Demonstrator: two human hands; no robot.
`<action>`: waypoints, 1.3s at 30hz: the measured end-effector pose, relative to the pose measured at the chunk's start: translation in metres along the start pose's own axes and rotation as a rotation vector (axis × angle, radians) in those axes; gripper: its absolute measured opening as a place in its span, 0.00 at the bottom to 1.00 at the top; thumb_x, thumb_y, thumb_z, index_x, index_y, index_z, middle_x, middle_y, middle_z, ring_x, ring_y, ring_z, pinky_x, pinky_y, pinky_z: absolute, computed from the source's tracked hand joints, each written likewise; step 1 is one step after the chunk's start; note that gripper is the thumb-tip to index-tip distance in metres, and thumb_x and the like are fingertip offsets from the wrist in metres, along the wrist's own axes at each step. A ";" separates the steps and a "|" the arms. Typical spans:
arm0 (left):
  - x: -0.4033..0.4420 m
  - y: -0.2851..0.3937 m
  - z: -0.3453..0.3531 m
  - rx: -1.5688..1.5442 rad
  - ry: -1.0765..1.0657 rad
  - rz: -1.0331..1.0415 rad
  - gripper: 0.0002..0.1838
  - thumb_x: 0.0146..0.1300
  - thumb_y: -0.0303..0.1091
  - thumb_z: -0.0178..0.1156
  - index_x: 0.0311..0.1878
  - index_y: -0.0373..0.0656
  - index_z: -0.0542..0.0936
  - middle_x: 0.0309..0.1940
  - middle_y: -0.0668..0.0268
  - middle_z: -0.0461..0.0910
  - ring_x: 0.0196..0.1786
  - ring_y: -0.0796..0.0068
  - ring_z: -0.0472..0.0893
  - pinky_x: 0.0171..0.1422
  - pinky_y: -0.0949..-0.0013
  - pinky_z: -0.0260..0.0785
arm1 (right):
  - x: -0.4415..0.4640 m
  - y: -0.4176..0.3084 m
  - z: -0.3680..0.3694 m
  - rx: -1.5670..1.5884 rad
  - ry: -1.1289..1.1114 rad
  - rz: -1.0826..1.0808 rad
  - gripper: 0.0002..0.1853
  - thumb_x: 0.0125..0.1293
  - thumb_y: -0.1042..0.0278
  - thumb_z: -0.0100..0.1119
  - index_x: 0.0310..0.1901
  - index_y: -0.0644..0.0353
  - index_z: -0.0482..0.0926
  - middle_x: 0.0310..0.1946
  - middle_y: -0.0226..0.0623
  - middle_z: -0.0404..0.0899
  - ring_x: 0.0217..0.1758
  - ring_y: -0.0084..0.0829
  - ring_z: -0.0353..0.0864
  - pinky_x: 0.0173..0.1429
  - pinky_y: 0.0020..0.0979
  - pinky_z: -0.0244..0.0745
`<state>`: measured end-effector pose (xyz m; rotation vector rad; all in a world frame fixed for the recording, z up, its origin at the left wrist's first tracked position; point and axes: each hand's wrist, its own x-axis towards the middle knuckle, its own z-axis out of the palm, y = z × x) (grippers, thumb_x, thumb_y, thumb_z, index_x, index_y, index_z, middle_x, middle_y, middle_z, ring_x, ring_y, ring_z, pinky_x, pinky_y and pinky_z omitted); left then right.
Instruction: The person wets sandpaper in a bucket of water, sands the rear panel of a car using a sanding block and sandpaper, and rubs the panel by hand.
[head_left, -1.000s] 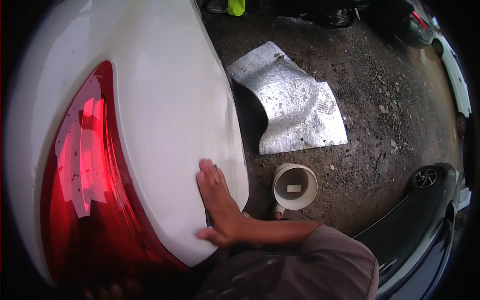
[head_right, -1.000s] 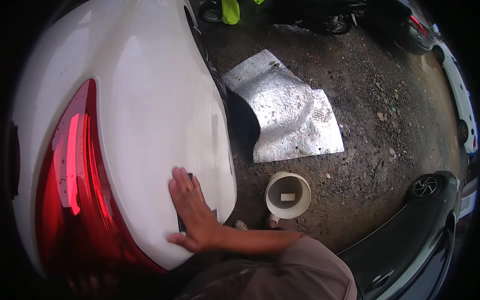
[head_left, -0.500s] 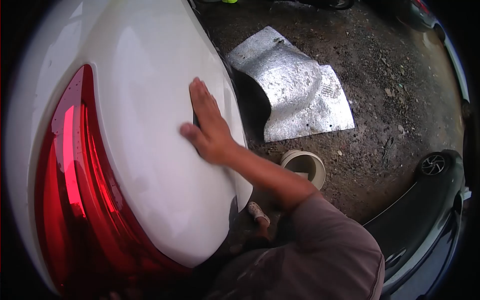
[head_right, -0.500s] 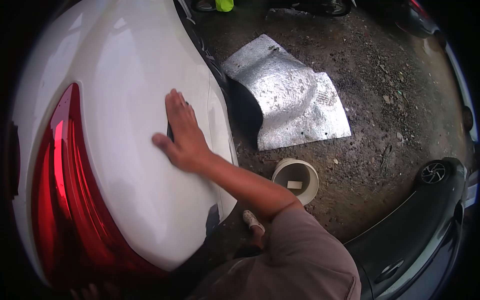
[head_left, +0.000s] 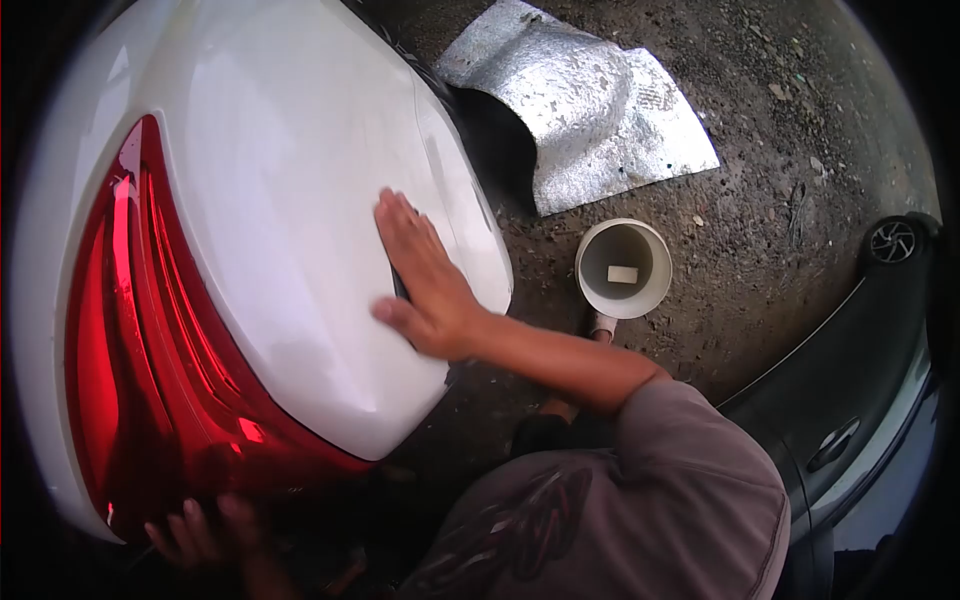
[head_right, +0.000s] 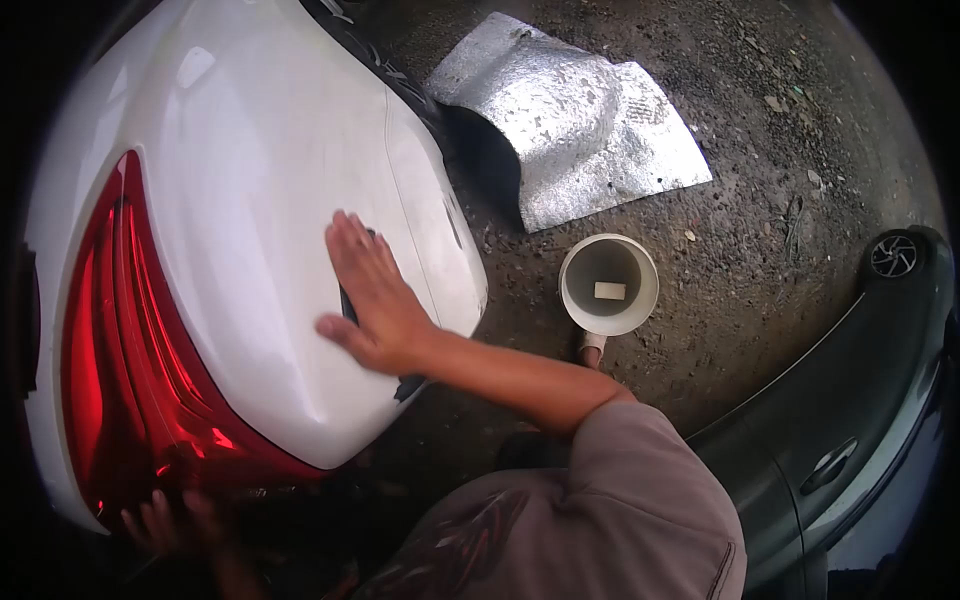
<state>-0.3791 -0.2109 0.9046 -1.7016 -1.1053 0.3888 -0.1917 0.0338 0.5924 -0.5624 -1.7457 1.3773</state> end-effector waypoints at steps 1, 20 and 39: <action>0.001 0.001 0.003 0.007 0.001 0.007 0.17 0.82 0.39 0.60 0.63 0.38 0.81 0.58 0.56 0.85 0.66 0.47 0.82 0.71 0.36 0.81 | -0.037 -0.018 0.004 -0.002 -0.015 -0.021 0.57 0.82 0.27 0.45 0.89 0.71 0.41 0.91 0.65 0.38 0.95 0.59 0.35 0.93 0.56 0.32; 0.041 0.031 0.038 -0.099 0.282 -0.166 0.16 0.79 0.36 0.62 0.61 0.38 0.87 0.60 0.64 0.90 0.69 0.48 0.82 0.78 0.49 0.75 | -0.104 -0.014 0.044 0.073 0.235 0.245 0.52 0.84 0.29 0.39 0.88 0.71 0.48 0.90 0.65 0.45 0.95 0.57 0.41 0.93 0.56 0.36; 0.043 0.119 -0.018 -0.707 0.257 -0.306 0.17 0.71 0.28 0.66 0.61 0.41 0.87 0.58 0.57 0.86 0.67 0.51 0.83 0.74 0.49 0.75 | -0.221 -0.019 -0.012 1.285 0.259 0.464 0.31 0.75 0.73 0.54 0.80 0.65 0.72 0.69 0.44 0.80 0.70 0.36 0.81 0.79 0.43 0.78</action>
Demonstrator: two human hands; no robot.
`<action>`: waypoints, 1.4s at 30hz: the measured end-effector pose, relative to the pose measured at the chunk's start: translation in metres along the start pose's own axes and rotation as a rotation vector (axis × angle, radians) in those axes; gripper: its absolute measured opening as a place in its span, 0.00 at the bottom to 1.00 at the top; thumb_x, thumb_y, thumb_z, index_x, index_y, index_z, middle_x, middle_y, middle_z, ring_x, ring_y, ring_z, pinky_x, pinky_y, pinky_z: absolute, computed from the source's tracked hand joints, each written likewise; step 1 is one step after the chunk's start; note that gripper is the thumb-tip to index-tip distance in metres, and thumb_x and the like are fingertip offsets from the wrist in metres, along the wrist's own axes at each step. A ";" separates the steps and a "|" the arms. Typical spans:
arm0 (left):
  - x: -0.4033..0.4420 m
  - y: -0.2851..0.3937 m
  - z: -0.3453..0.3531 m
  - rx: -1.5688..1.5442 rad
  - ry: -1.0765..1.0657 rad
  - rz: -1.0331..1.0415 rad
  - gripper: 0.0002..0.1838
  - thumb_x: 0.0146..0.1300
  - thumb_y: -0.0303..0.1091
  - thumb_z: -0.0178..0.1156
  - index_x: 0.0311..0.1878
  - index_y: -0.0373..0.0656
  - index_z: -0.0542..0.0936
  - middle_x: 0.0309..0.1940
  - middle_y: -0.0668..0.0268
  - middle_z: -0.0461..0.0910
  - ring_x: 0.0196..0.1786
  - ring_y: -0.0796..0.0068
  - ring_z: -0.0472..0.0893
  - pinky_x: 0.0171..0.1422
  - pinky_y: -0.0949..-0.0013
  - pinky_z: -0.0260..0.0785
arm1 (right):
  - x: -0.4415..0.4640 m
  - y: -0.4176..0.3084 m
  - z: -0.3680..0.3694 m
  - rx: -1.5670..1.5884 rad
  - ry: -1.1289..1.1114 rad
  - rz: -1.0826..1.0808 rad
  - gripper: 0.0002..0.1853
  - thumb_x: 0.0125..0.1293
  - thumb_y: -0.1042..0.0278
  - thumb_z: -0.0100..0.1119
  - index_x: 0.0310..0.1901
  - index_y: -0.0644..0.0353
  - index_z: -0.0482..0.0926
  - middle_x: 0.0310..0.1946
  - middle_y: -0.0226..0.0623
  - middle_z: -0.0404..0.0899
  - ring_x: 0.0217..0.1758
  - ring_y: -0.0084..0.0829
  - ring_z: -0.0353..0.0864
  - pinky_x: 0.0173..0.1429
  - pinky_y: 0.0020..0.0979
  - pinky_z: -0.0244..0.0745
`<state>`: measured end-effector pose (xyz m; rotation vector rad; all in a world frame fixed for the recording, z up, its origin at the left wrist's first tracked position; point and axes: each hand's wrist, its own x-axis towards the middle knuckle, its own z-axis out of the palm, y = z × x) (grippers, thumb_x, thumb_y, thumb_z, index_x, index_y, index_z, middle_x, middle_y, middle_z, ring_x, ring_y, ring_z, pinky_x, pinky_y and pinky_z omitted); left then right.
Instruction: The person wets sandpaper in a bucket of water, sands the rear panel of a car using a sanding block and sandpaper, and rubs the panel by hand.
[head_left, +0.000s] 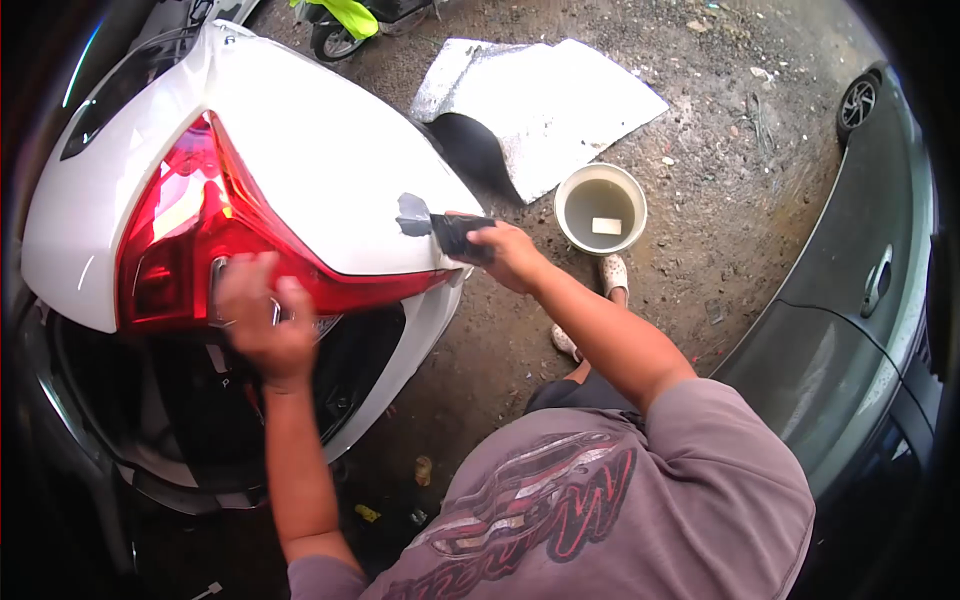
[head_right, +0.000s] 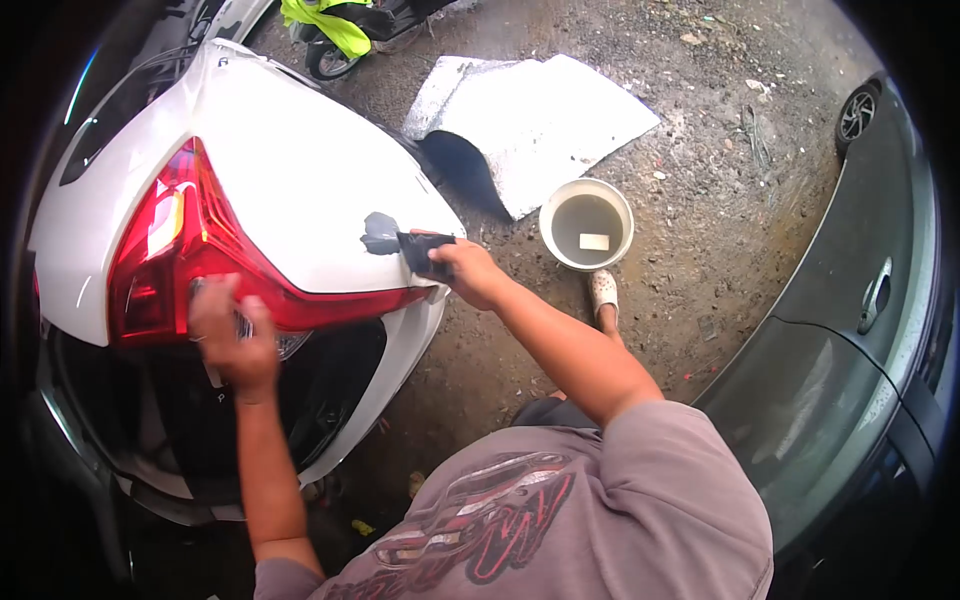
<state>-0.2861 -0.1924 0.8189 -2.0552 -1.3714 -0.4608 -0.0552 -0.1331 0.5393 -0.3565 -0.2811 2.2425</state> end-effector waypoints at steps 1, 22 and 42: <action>-0.008 0.026 0.006 -0.201 -0.083 -0.092 0.17 0.68 0.25 0.66 0.60 0.38 0.86 0.57 0.54 0.86 0.65 0.50 0.83 0.72 0.50 0.76 | -0.020 -0.015 0.010 0.015 -0.042 0.029 0.28 0.76 0.73 0.55 0.76 0.66 0.74 0.68 0.45 0.80 0.71 0.37 0.81 0.77 0.48 0.79; -0.009 0.120 0.049 -1.587 -0.840 -1.144 0.16 0.80 0.27 0.64 0.66 0.32 0.82 0.48 0.64 0.90 0.44 0.81 0.87 0.49 0.72 0.81 | -0.088 -0.124 0.061 -0.454 -0.022 -0.011 0.21 0.67 0.86 0.69 0.60 0.64 0.80 0.53 0.35 0.87 0.55 0.26 0.86 0.65 0.32 0.81; -0.007 0.121 0.058 -1.180 -1.056 -0.851 0.19 0.82 0.28 0.59 0.70 0.32 0.79 0.57 0.54 0.90 0.59 0.62 0.91 0.63 0.62 0.83 | -0.021 -0.110 0.055 -0.127 0.381 0.084 0.20 0.83 0.69 0.49 0.70 0.64 0.78 0.56 0.46 0.90 0.60 0.42 0.91 0.68 0.43 0.85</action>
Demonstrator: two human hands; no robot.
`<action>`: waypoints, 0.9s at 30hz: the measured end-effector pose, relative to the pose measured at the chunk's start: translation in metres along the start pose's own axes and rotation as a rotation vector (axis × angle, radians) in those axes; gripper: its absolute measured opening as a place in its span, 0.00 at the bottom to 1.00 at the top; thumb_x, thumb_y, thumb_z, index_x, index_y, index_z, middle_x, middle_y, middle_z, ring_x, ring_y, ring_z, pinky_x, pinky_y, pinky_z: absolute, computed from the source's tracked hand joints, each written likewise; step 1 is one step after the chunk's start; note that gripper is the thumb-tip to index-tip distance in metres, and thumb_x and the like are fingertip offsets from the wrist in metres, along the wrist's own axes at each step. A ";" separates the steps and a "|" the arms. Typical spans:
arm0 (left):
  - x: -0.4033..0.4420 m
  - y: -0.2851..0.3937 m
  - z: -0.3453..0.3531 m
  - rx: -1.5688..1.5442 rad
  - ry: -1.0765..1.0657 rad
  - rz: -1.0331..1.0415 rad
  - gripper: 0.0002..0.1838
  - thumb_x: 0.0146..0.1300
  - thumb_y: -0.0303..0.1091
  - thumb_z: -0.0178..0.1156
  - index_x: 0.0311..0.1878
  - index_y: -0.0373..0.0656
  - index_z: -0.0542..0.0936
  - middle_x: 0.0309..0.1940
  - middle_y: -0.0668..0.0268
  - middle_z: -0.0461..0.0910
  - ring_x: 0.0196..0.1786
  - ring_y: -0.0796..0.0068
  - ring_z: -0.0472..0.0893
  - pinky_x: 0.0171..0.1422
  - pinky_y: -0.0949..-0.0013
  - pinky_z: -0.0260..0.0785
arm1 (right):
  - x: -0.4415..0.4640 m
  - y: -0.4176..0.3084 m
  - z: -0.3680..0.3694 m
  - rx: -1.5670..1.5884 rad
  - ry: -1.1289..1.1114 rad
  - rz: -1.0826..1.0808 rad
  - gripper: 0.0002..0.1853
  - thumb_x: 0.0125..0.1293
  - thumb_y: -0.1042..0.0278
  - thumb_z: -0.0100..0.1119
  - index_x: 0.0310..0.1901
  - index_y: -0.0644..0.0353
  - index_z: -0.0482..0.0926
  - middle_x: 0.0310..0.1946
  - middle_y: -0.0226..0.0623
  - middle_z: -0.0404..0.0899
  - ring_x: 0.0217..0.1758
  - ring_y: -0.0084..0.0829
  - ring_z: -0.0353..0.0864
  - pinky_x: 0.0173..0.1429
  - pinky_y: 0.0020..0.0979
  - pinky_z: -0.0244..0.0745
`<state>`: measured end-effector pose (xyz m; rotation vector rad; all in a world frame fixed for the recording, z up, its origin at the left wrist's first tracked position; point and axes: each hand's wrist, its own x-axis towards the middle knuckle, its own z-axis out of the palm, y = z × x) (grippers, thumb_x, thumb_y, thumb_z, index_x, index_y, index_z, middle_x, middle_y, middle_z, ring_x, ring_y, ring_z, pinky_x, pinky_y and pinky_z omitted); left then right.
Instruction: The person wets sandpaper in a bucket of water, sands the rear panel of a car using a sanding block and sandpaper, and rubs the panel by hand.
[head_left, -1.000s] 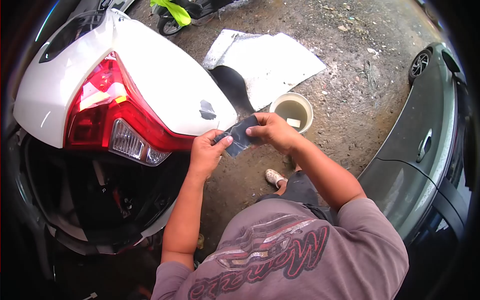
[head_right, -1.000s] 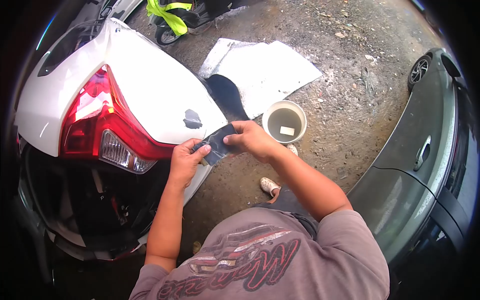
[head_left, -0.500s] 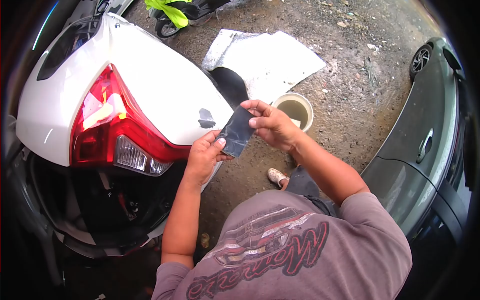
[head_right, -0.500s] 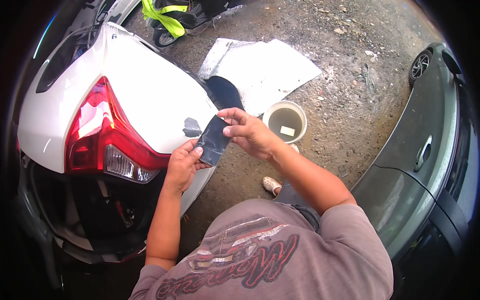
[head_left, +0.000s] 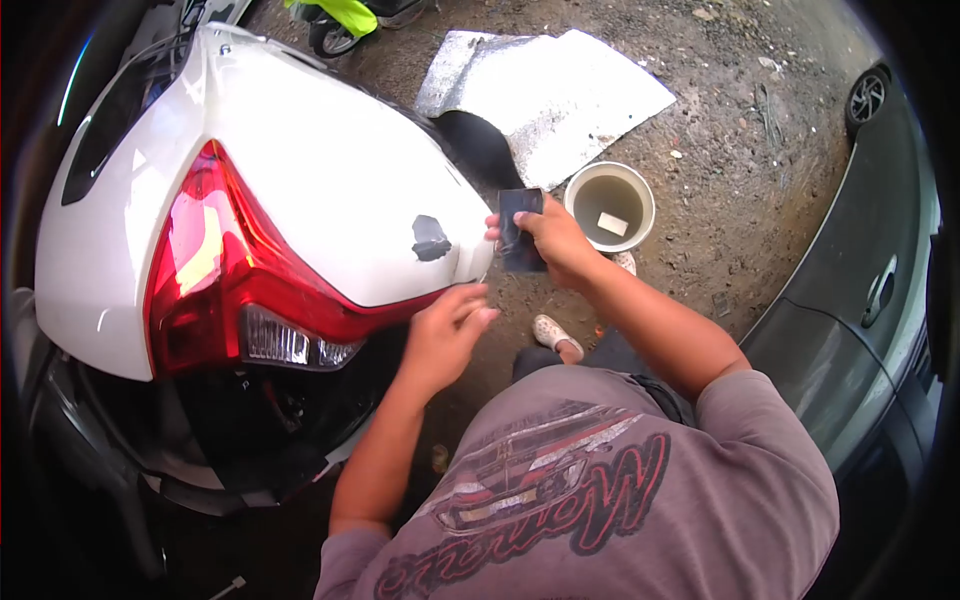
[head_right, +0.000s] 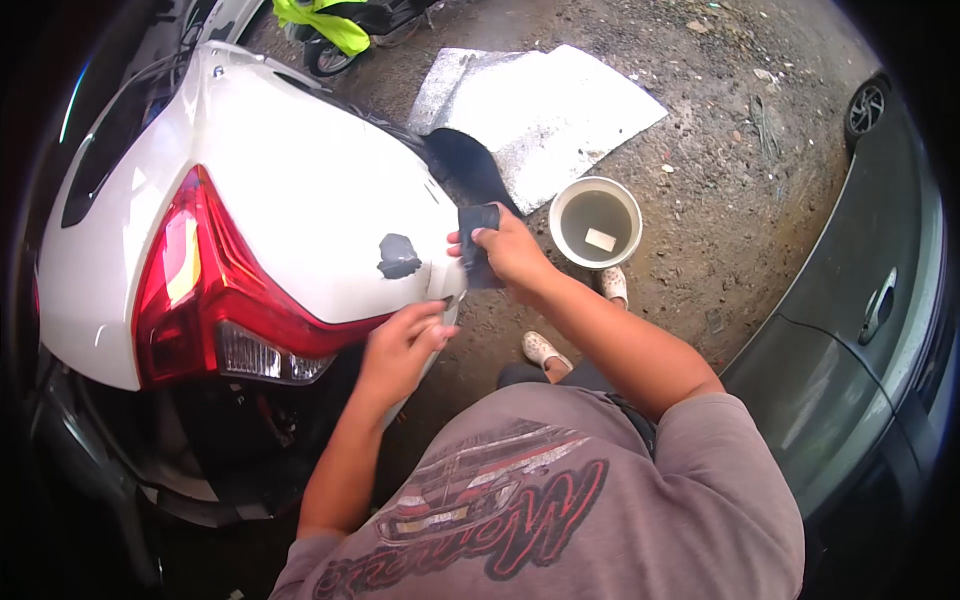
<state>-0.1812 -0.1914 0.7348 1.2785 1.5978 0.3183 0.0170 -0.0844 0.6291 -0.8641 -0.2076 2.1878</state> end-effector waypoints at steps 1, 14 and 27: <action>-0.019 0.015 -0.021 0.198 0.127 0.108 0.18 0.80 0.26 0.62 0.69 0.32 0.81 0.55 0.55 0.91 0.59 0.63 0.91 0.64 0.63 0.82 | 0.027 0.012 -0.021 -0.472 0.093 -0.182 0.21 0.81 0.70 0.50 0.70 0.61 0.79 0.55 0.49 0.91 0.59 0.44 0.91 0.66 0.45 0.85; -0.117 0.006 -0.291 1.600 0.911 1.179 0.16 0.78 0.29 0.65 0.62 0.30 0.81 0.56 0.43 0.87 0.57 0.44 0.90 0.67 0.50 0.82 | 0.061 0.164 0.113 -0.713 0.050 -1.063 0.29 0.89 0.49 0.45 0.81 0.56 0.72 0.83 0.46 0.69 0.91 0.45 0.59 0.93 0.57 0.43; -0.076 0.013 -0.266 1.559 0.926 1.366 0.22 0.81 0.45 0.58 0.57 0.30 0.79 0.51 0.52 0.80 0.50 0.53 0.86 0.57 0.52 0.85 | 0.131 0.176 0.039 -0.565 0.012 -0.772 0.27 0.89 0.51 0.43 0.80 0.52 0.75 0.84 0.40 0.71 0.91 0.42 0.60 0.93 0.58 0.40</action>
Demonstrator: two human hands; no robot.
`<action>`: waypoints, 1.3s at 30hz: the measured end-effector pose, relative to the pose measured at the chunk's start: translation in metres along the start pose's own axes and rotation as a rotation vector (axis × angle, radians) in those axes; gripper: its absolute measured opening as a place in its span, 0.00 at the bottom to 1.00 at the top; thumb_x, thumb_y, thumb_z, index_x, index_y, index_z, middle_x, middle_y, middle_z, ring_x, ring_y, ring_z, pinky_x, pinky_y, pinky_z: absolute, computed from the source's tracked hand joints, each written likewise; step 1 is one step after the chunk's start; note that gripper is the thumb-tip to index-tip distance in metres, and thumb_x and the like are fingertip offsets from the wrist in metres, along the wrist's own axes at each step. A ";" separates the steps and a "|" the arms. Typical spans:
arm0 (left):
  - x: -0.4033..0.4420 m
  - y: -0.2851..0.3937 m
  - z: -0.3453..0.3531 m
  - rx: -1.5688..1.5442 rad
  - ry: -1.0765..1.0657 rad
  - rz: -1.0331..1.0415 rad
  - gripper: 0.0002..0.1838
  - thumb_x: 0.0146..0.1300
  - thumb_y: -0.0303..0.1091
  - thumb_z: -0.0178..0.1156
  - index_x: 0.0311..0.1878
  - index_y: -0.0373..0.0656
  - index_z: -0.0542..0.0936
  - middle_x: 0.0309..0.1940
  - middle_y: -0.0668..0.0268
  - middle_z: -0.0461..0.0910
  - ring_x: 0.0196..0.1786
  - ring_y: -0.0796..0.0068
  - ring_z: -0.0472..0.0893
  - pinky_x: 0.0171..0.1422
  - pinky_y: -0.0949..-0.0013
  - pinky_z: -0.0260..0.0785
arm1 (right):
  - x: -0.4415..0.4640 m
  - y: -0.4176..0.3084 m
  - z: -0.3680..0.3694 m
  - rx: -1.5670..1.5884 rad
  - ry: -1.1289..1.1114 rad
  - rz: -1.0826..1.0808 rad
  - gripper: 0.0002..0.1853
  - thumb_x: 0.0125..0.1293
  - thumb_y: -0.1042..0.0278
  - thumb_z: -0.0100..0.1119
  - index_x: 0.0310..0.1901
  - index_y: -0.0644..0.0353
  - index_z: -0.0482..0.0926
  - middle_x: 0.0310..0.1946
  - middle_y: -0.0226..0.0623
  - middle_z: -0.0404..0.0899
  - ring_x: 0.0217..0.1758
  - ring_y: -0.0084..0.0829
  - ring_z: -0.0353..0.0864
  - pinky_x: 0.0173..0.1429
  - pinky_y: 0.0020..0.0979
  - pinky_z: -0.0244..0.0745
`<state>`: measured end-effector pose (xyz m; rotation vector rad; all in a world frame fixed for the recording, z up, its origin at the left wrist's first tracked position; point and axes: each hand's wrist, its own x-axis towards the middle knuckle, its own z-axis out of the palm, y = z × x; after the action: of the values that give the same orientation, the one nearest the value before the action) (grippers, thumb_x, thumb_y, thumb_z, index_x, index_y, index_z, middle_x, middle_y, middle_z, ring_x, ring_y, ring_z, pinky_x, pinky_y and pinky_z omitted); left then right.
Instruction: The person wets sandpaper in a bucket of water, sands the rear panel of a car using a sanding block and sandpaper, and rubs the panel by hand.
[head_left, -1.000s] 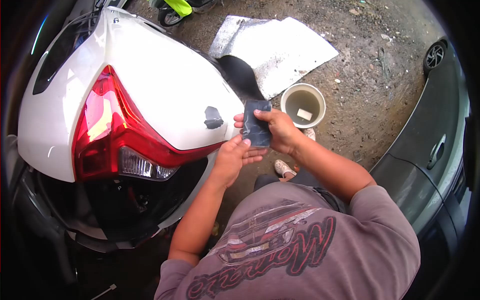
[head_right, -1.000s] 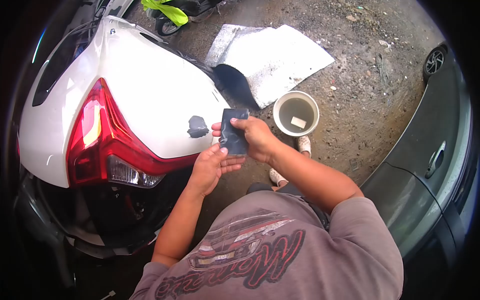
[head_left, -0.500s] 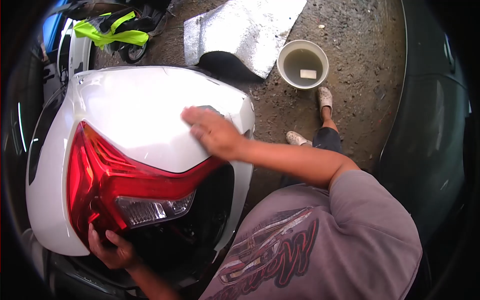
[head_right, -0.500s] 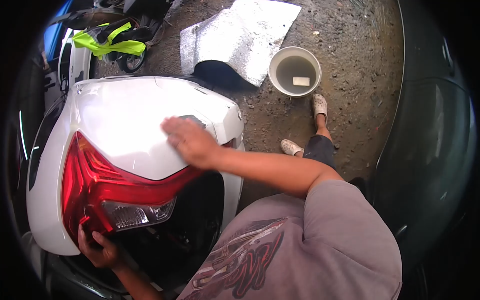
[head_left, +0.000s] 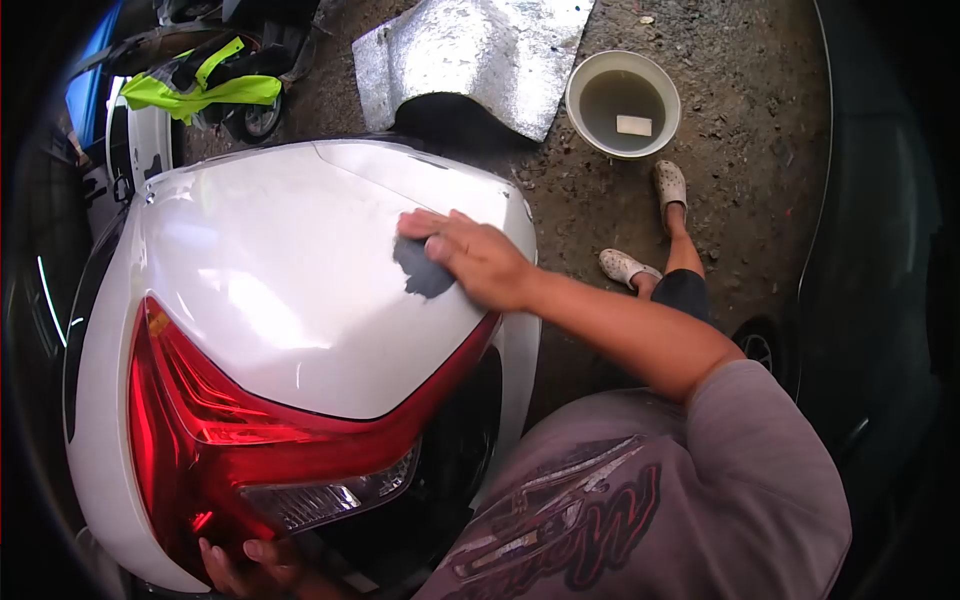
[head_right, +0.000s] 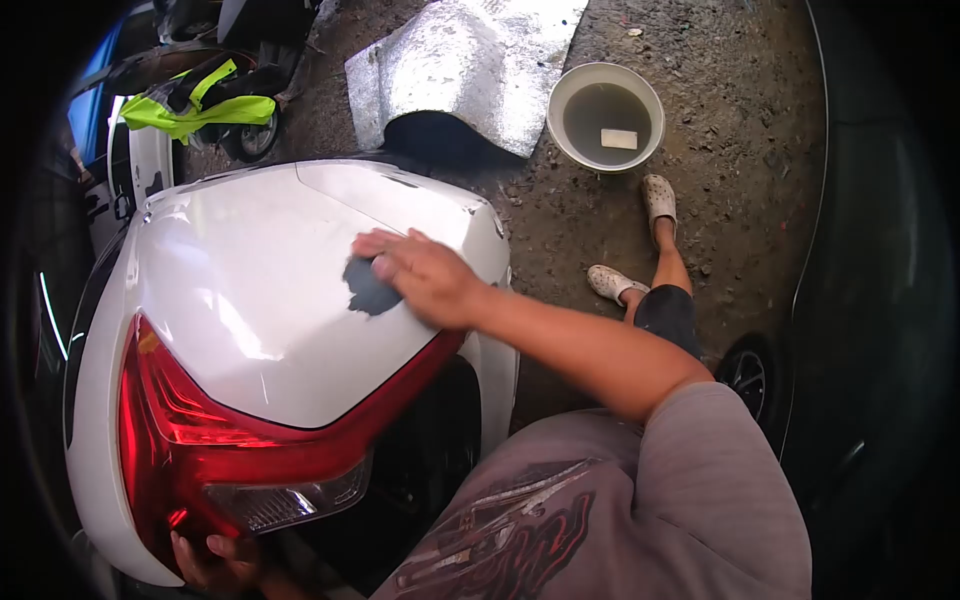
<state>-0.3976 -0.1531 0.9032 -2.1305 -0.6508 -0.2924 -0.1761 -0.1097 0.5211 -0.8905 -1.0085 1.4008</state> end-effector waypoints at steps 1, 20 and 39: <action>0.005 -0.002 -0.003 -0.001 -0.002 -0.001 0.22 0.81 0.45 0.58 0.57 0.30 0.79 0.51 0.52 0.80 0.50 0.53 0.86 0.57 0.52 0.85 | 0.013 0.008 -0.013 -0.043 -0.040 0.105 0.27 0.89 0.51 0.43 0.80 0.53 0.74 0.84 0.40 0.70 0.91 0.42 0.60 0.93 0.59 0.41; 0.026 0.003 -0.012 0.102 -0.186 0.096 0.18 0.83 0.39 0.56 0.57 0.29 0.76 0.50 0.50 0.78 0.43 0.55 0.86 0.49 0.57 0.87 | 0.020 -0.002 -0.013 -0.105 -0.147 0.130 0.30 0.90 0.52 0.39 0.83 0.57 0.69 0.87 0.44 0.63 0.93 0.47 0.54 0.94 0.57 0.40; 0.013 -0.002 -0.006 0.142 -0.118 0.041 0.19 0.80 0.44 0.60 0.50 0.33 0.80 0.47 0.51 0.80 0.43 0.56 0.85 0.47 0.57 0.86 | 0.018 -0.025 -0.010 -0.099 -0.174 0.001 0.31 0.90 0.53 0.39 0.84 0.61 0.67 0.86 0.49 0.64 0.92 0.50 0.55 0.94 0.56 0.41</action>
<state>-0.3878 -0.1521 0.9139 -2.0331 -0.6745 -0.0951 -0.1590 -0.0913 0.5414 -0.8516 -1.2187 1.4582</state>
